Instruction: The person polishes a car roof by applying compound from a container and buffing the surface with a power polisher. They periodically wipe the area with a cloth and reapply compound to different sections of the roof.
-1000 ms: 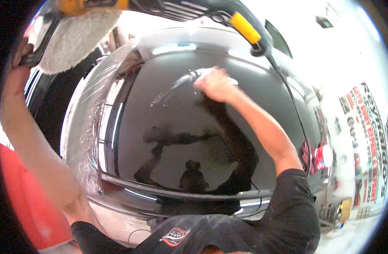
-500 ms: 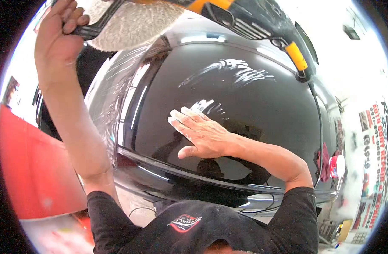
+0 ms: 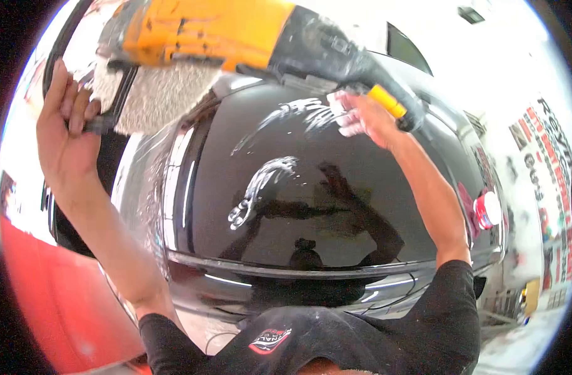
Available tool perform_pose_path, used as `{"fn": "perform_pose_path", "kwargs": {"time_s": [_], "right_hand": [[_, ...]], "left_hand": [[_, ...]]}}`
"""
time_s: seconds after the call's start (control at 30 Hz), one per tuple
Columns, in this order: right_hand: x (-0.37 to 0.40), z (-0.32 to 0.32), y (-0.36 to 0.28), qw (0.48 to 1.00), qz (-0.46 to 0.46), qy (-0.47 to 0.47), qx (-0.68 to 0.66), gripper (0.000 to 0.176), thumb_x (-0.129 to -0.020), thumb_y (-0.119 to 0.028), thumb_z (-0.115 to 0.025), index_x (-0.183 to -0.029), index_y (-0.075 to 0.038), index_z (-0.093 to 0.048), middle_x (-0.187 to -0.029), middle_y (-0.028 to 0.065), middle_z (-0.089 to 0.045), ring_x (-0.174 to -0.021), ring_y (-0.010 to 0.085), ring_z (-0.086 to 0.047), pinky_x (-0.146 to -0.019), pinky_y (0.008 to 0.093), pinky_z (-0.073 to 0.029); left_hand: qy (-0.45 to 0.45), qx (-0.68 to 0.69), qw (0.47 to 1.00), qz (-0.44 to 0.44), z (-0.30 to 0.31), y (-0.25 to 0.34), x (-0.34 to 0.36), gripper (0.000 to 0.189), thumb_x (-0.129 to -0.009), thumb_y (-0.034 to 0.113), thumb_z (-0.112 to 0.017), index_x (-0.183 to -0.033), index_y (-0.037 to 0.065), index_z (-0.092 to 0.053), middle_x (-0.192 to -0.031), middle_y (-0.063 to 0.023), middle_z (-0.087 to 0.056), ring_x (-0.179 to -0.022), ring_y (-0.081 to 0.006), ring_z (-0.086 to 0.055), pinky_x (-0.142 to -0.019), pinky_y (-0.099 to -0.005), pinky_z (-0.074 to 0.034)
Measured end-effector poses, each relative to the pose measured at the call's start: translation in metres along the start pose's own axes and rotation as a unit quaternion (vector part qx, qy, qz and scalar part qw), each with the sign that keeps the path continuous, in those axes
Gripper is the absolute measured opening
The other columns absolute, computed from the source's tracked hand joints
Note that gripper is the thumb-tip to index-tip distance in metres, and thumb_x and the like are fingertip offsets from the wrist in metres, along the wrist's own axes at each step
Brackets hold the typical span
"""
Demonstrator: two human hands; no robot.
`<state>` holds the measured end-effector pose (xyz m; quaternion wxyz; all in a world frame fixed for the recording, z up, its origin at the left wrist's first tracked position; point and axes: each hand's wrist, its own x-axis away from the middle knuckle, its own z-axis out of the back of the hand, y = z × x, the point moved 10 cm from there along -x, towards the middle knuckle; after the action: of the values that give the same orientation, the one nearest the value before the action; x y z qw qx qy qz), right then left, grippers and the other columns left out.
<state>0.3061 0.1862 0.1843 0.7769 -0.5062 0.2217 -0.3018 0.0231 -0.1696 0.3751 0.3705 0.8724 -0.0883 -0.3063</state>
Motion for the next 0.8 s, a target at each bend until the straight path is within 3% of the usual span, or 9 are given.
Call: {"fn": "perform_pose_path", "kwargs": {"time_s": [0.03,0.1,0.2,0.23,0.33,0.37,0.4,0.67,0.8], "right_hand": [[0.008,0.016,0.001,0.990,-0.038,0.024,-0.133,0.070,-0.102,-0.064,-0.040,-0.122,0.001,-0.059,-0.120,0.0173,-0.064,-0.106,0.0274,-0.064,-0.094,0.0400,-0.051],[0.044,0.013,-0.061,0.982,0.004,-0.040,-0.186,0.076,-0.100,-0.067,-0.041,-0.137,-0.001,-0.048,-0.133,0.0145,-0.058,-0.115,0.0233,-0.060,-0.101,0.0369,-0.047],[0.071,-0.024,-0.079,0.981,0.060,-0.126,-0.137,0.081,-0.096,-0.069,-0.044,-0.140,-0.002,-0.043,-0.132,0.0140,-0.059,-0.113,0.0221,-0.060,-0.097,0.0350,-0.047],[0.074,-0.035,-0.079,0.980,0.071,-0.141,-0.123,0.083,-0.095,-0.070,-0.045,-0.142,-0.002,-0.042,-0.131,0.0138,-0.059,-0.112,0.0217,-0.060,-0.096,0.0343,-0.047],[0.046,-0.071,-0.078,0.980,0.094,-0.168,-0.059,0.089,-0.091,-0.073,-0.048,-0.145,-0.003,-0.037,-0.130,0.0132,-0.060,-0.109,0.0205,-0.060,-0.093,0.0323,-0.047],[0.035,-0.077,-0.075,0.980,0.099,-0.166,-0.041,0.092,-0.089,-0.074,-0.049,-0.146,-0.003,-0.035,-0.130,0.0130,-0.060,-0.109,0.0201,-0.060,-0.092,0.0317,-0.047],[0.027,-0.075,-0.071,0.982,0.100,-0.160,-0.024,0.094,-0.088,-0.074,-0.051,-0.147,-0.003,-0.033,-0.129,0.0128,-0.061,-0.108,0.0197,-0.060,-0.091,0.0310,-0.047],[0.129,0.096,-0.032,0.994,0.025,-0.073,-0.078,0.116,-0.078,-0.081,-0.059,-0.157,-0.006,-0.020,-0.126,0.0113,-0.063,-0.102,0.0165,-0.061,-0.082,0.0257,-0.048],[0.209,0.122,-0.006,0.987,-0.018,-0.045,-0.156,0.128,-0.073,-0.084,-0.063,-0.162,-0.007,-0.013,-0.125,0.0106,-0.063,-0.098,0.0149,-0.061,-0.078,0.0231,-0.048]], "left_hand": [[-0.018,0.002,1.000,0.012,-0.007,-0.008,0.001,0.024,-0.096,0.015,-0.072,-0.081,0.011,-0.053,-0.062,0.0067,-0.037,-0.047,-0.0054,-0.026,-0.050,-0.0234,-0.027],[0.003,-0.005,0.999,0.037,-0.019,-0.029,0.013,0.025,-0.098,0.017,-0.069,-0.080,0.012,-0.052,-0.061,0.0070,-0.036,-0.046,-0.0051,-0.026,-0.049,-0.0234,-0.026],[0.012,0.010,0.996,0.083,-0.049,-0.060,0.041,0.025,-0.101,0.022,-0.065,-0.081,0.015,-0.052,-0.061,0.0075,-0.034,-0.045,-0.0050,-0.026,-0.047,-0.0234,-0.025],[-0.096,0.070,0.985,0.127,-0.067,-0.076,0.041,0.026,-0.103,0.022,-0.062,-0.081,0.015,-0.051,-0.060,0.0079,-0.034,-0.045,-0.0048,-0.027,-0.047,-0.0235,-0.026],[-0.098,0.083,0.977,0.168,-0.081,-0.116,0.050,0.019,-0.103,0.017,-0.060,-0.086,0.015,-0.052,-0.060,0.0082,-0.035,-0.045,-0.0048,-0.026,-0.048,-0.0244,-0.027],[-0.036,0.043,0.981,0.188,-0.091,-0.118,0.064,0.027,-0.106,0.020,-0.057,-0.081,0.013,-0.048,-0.059,0.0056,-0.032,-0.043,-0.0056,-0.025,-0.048,-0.0236,-0.027],[-0.122,0.091,0.970,0.189,-0.088,-0.133,0.056,0.012,-0.103,0.014,-0.060,-0.092,0.013,-0.055,-0.059,0.0079,-0.035,-0.044,-0.0048,-0.028,-0.047,-0.0240,-0.028],[-0.134,0.147,0.932,0.304,-0.120,-0.184,0.093,0.016,-0.104,0.012,-0.056,-0.088,0.012,-0.055,-0.059,0.0057,-0.037,-0.043,-0.0056,-0.032,-0.043,-0.0222,-0.029],[-0.108,-0.008,0.970,0.217,-0.129,-0.184,0.092,0.015,-0.100,0.018,-0.065,-0.087,0.015,-0.058,-0.059,0.0108,-0.036,-0.044,-0.0020,-0.030,-0.043,-0.0213,-0.022]]}}
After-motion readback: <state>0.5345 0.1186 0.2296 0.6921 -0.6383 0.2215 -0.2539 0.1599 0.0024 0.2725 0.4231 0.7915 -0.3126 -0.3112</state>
